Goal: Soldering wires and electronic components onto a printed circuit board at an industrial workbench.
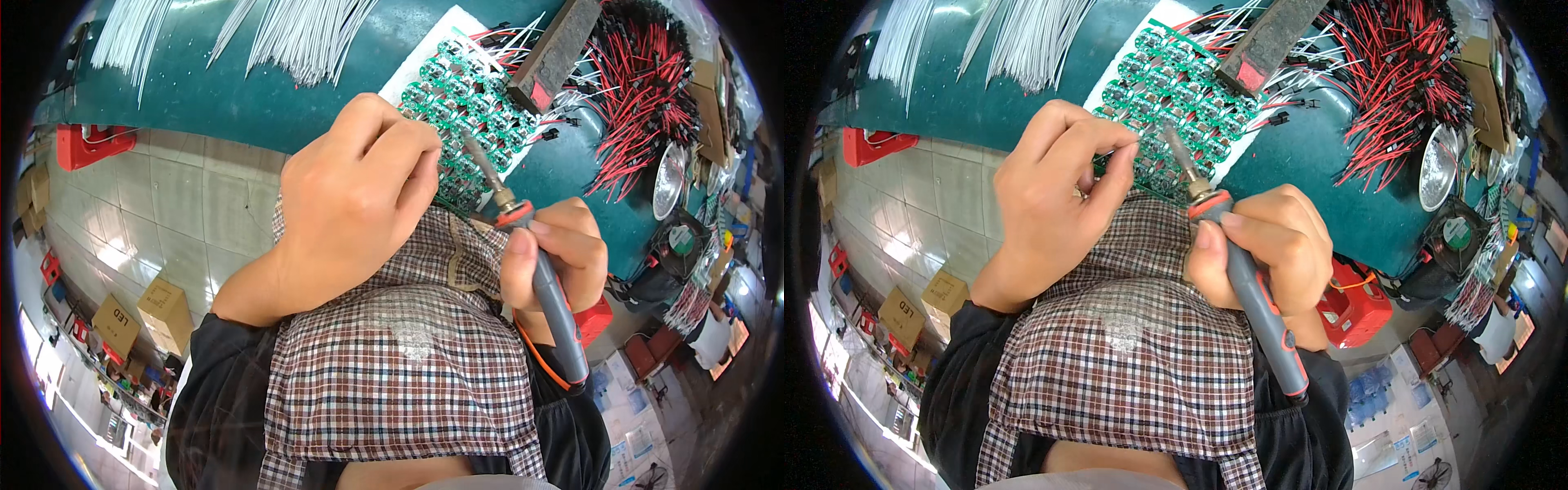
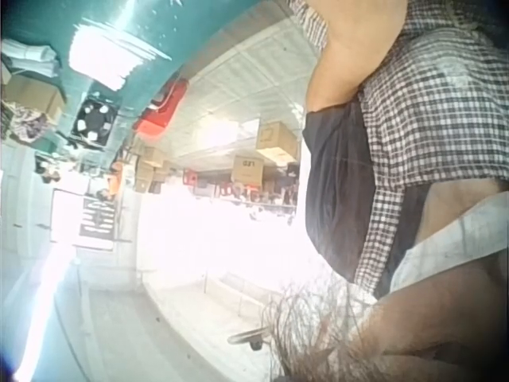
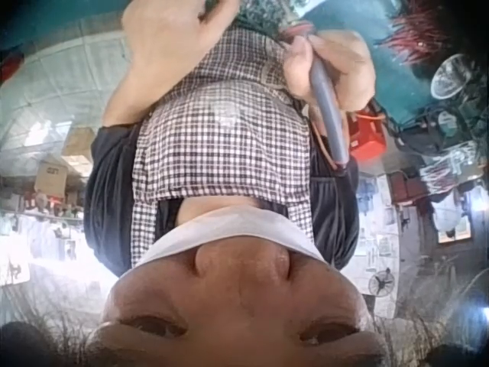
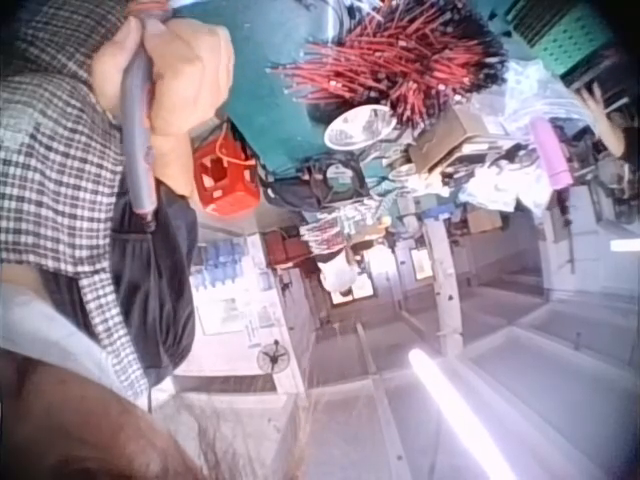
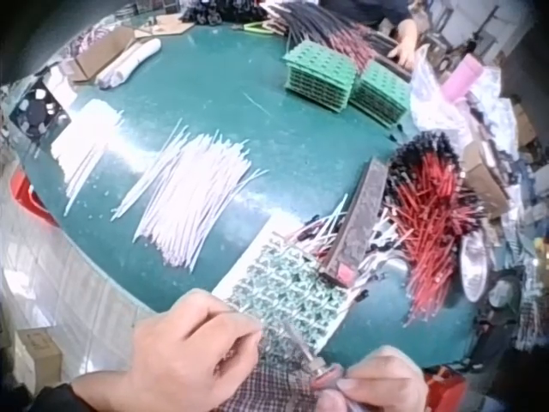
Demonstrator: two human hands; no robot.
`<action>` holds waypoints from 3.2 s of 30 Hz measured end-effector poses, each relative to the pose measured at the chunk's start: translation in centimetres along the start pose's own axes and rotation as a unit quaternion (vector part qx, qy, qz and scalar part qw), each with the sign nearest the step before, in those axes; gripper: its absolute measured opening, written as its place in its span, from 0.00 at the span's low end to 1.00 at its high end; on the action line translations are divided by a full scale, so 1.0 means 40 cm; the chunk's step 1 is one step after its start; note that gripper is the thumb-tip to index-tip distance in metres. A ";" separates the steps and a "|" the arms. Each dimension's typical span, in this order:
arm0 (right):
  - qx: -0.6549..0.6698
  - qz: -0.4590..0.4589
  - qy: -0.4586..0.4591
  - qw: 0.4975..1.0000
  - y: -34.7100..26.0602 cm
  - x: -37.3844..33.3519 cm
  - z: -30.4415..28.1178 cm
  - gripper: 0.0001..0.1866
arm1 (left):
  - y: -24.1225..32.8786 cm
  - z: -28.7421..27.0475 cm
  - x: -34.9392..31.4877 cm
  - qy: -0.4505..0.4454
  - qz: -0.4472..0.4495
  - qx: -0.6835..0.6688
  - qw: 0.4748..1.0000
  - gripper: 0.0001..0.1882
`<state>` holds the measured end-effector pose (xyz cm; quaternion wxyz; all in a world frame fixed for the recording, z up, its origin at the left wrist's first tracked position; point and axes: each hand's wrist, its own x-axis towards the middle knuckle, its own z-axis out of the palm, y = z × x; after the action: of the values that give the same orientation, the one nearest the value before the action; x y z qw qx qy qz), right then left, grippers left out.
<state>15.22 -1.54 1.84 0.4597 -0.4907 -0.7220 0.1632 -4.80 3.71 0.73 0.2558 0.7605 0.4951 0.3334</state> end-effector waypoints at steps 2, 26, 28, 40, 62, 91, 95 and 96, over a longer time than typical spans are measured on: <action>-0.014 0.004 0.015 1.000 -0.005 -0.009 -0.010 0.16 | 0.005 -0.011 -0.007 -0.009 -0.010 -0.004 1.000 0.10; -0.005 -0.004 -0.026 1.000 -0.030 -0.032 0.008 0.17 | -0.010 -0.007 -0.050 -0.004 -0.006 -0.033 0.999 0.09; -0.013 -0.005 -0.021 1.000 -0.036 -0.039 -0.002 0.17 | -0.010 -0.014 -0.057 0.008 -0.012 -0.047 0.999 0.09; 0.011 -0.017 -0.031 0.999 -0.048 -0.058 0.030 0.16 | -0.015 -0.040 -0.080 -0.031 -0.016 -0.021 0.999 0.09; -0.029 -0.006 -0.043 0.999 -0.061 -0.086 -0.017 0.15 | -0.001 -0.013 -0.101 -0.040 -0.005 -0.017 0.999 0.08; -0.030 -0.007 0.003 1.000 -0.034 -0.083 -0.027 0.15 | 0.014 -0.003 -0.090 -0.034 -0.025 -0.036 0.998 0.09; -0.023 -0.021 0.009 0.999 -0.021 -0.072 -0.019 0.15 | 0.011 0.020 -0.072 -0.005 0.014 0.005 1.000 0.09; -0.022 -0.020 0.009 1.000 -0.020 -0.070 -0.017 0.15 | 0.011 0.022 -0.070 -0.004 0.020 0.010 1.000 0.09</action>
<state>15.61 -4.47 1.33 0.4585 -0.4875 -0.7310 0.1331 -4.68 0.91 -0.22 0.2435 0.7738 0.4824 0.3306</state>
